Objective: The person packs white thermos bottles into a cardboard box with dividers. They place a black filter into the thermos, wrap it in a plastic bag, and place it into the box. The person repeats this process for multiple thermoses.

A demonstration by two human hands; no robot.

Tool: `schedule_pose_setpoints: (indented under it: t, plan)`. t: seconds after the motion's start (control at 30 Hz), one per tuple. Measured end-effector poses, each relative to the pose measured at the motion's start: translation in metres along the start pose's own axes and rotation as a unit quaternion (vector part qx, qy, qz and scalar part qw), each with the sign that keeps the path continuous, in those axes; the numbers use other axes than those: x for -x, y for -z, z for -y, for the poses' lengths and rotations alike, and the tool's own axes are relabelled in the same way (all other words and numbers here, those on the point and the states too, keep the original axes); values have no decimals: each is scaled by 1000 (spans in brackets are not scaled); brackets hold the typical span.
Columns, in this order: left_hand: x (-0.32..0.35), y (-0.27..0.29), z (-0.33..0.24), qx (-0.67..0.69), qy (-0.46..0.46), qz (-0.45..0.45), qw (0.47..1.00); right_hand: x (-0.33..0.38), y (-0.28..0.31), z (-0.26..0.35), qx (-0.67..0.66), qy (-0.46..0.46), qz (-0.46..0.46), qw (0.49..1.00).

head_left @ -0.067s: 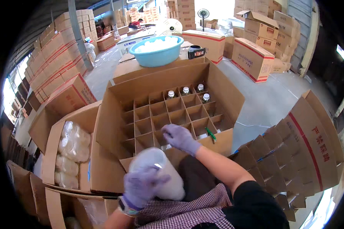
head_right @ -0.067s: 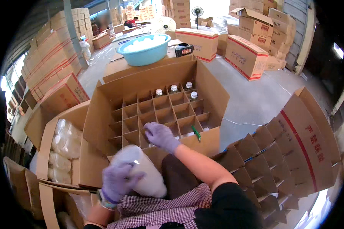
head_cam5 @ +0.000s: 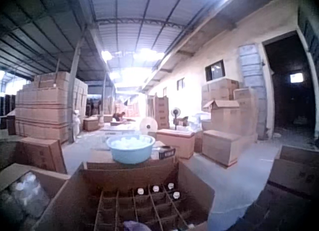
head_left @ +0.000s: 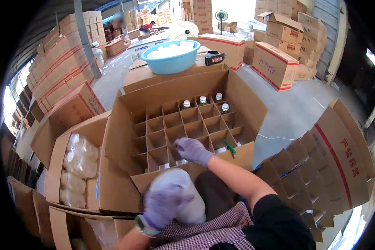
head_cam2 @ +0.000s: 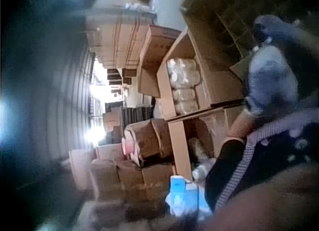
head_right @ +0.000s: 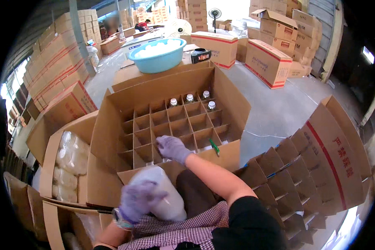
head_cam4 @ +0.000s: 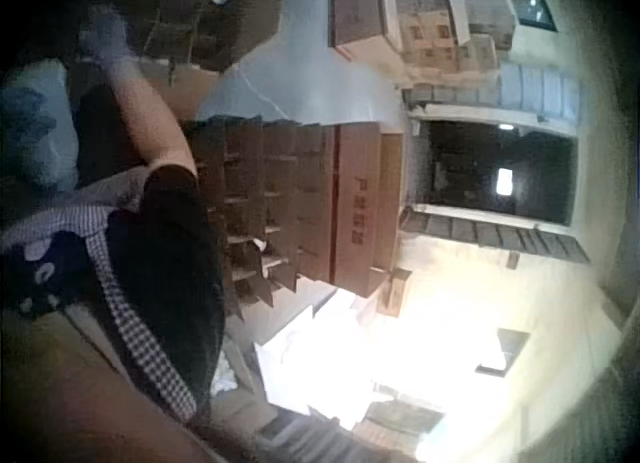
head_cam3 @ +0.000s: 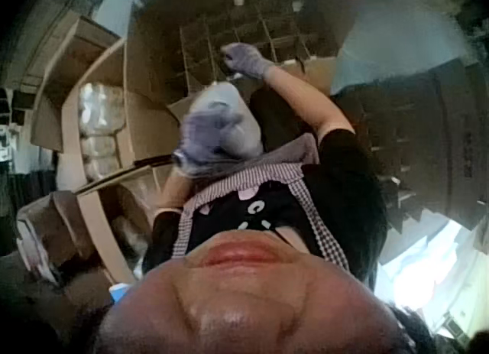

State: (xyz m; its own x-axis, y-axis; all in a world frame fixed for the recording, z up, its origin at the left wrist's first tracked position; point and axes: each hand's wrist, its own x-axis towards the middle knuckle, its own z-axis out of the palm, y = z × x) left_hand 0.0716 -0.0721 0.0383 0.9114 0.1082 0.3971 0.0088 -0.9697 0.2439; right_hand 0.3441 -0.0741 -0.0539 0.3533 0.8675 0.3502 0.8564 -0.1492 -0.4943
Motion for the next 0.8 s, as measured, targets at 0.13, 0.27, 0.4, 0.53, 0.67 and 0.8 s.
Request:
schedule_pose_setpoints:
  t: [0.13, 0.27, 0.4, 0.53, 0.67, 0.8]
  plan:
    - [-37, -36, -23, 43, 62, 128, 989, -38, -72, -77, 239, 22, 402, 884]
    - [-34, -27, -11, 75, 17, 42, 996, -46, -108, -67, 266, 18, 472, 840]
    - [-31, -6, 16, 281, 17, -78, 956, -62, -57, -37, 231, 32, 399, 887]
    - [-27, -21, 67, 364, 234, -272, 860, -62, 63, 16, -5, 72, 114, 991]
    - [-45, 0, 83, 722, 216, -191, 629, -35, 139, 86, -322, 47, 80, 942]
    - [-39, 18, 76, 869, 184, -72, 453, -10, 159, 118, -230, 103, -67, 965]
